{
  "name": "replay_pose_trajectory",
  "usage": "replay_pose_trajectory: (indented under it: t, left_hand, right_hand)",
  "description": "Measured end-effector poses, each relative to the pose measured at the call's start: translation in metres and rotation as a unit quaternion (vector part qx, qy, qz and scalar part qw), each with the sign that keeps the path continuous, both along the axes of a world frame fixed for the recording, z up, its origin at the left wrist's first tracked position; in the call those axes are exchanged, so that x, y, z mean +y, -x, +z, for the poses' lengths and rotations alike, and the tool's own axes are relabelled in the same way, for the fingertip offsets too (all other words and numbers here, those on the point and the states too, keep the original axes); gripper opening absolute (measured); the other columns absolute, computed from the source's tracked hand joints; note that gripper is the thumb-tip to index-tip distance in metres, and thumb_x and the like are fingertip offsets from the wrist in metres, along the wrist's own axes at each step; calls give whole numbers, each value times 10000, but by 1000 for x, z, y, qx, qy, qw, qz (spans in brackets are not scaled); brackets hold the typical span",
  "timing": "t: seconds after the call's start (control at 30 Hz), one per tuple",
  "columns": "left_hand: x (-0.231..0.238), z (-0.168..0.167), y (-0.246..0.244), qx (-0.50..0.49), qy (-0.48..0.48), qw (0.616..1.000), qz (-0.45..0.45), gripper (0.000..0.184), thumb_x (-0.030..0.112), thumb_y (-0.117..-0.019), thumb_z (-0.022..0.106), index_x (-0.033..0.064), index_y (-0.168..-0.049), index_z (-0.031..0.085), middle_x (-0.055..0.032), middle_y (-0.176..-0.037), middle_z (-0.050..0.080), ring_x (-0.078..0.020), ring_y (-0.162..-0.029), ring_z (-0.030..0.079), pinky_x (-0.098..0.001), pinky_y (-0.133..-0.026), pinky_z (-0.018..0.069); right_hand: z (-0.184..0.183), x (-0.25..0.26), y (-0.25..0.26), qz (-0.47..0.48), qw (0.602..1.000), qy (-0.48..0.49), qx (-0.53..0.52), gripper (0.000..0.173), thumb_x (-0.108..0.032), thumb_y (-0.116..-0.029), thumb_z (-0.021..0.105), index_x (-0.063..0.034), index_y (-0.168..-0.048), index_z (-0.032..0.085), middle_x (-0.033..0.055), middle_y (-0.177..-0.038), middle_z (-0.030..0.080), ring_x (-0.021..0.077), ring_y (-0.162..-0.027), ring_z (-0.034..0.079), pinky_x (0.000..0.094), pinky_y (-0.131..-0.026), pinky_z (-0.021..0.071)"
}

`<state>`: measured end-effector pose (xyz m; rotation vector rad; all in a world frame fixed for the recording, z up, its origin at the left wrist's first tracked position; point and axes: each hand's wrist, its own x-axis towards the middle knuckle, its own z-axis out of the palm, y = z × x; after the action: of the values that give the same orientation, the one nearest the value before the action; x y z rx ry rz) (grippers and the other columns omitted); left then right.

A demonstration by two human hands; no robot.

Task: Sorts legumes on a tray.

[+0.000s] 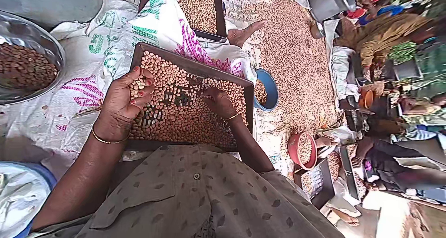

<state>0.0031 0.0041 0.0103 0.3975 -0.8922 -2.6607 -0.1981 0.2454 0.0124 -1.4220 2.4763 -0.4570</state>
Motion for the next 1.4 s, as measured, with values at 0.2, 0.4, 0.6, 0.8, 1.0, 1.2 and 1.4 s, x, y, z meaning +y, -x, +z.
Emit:
replay_pose_trajectory:
  t: [0.2, 0.4, 0.6, 0.8, 1.0, 1.2, 1.4]
  left_hand:
    - [0, -1, 0, -3, 1, 1000, 6, 492, 306, -1121, 198, 148, -971, 638, 78, -711, 560, 32, -451, 398, -93, -386, 312]
    - [-1, -1, -2, 2, 6, 1000, 4, 500, 308, -1121, 197, 144, -978, 648, 70, -748, 591, 34, -468, 416, -93, -402, 328]
    - [0, -1, 0, -9, 10, 1000, 10, 500, 312, -1125, 198, 143, -970, 643, 65, -754, 593, 21, -476, 435, -100, -403, 337]
    - [2, 1, 1, -100, 44, 992, -59, 601, 450, -1121, 198, 103, -1019, 677, 21, -755, 639, 12, -459, 440, -112, -385, 322]
    - [4, 5, 1, -82, 13, 994, -76, 542, 368, -1129, 207, 103, -996, 660, 26, -743, 619, 21, -453, 431, -101, -391, 336]
    - [-1, 0, -2, -4, 7, 1000, 1, 482, 309, -1121, 211, 143, -1000, 647, 71, -727, 587, 33, -456, 433, -98, -388, 345]
    - [0, 1, -2, -4, 17, 1000, 9, 507, 327, -1127, 196, 136, -1012, 652, 63, -742, 600, 23, -466, 434, -103, -398, 343]
  right_hand:
    - [18, -15, -22, 92, 981, 74, -155, 193, -35, -963, 627, 46, -1112, 721, 186, -1055, 716, 256, -930, 707, 422, -868, 581]
    - [1, -75, -38, 35, 999, -6, 27, 198, -121, -996, 614, -15, -1107, 740, 179, -1124, 718, 341, -1015, 712, 527, -851, 573]
    - [-14, -73, -56, 11, 996, -4, 83, 204, -50, -968, 600, 1, -1123, 723, 201, -1145, 711, 361, -946, 730, 522, -753, 595]
    - [18, -78, -49, 31, 938, 277, -205, 185, 10, -966, 633, 91, -1121, 692, 165, -954, 734, 163, -740, 717, 319, -706, 631]
    - [14, -113, -34, 65, 971, 229, -39, 171, 3, -952, 622, 52, -1067, 738, 190, -1000, 740, 263, -842, 727, 403, -775, 601]
    - [-28, -118, -42, 45, 989, 108, 92, 199, -68, -985, 600, 39, -1105, 717, 248, -1228, 689, 398, -1131, 689, 517, -907, 578]
    - [-24, -107, -15, -58, 942, 273, -189, 119, -21, -936, 619, 65, -989, 682, 138, -841, 688, 154, -678, 655, 322, -649, 578]
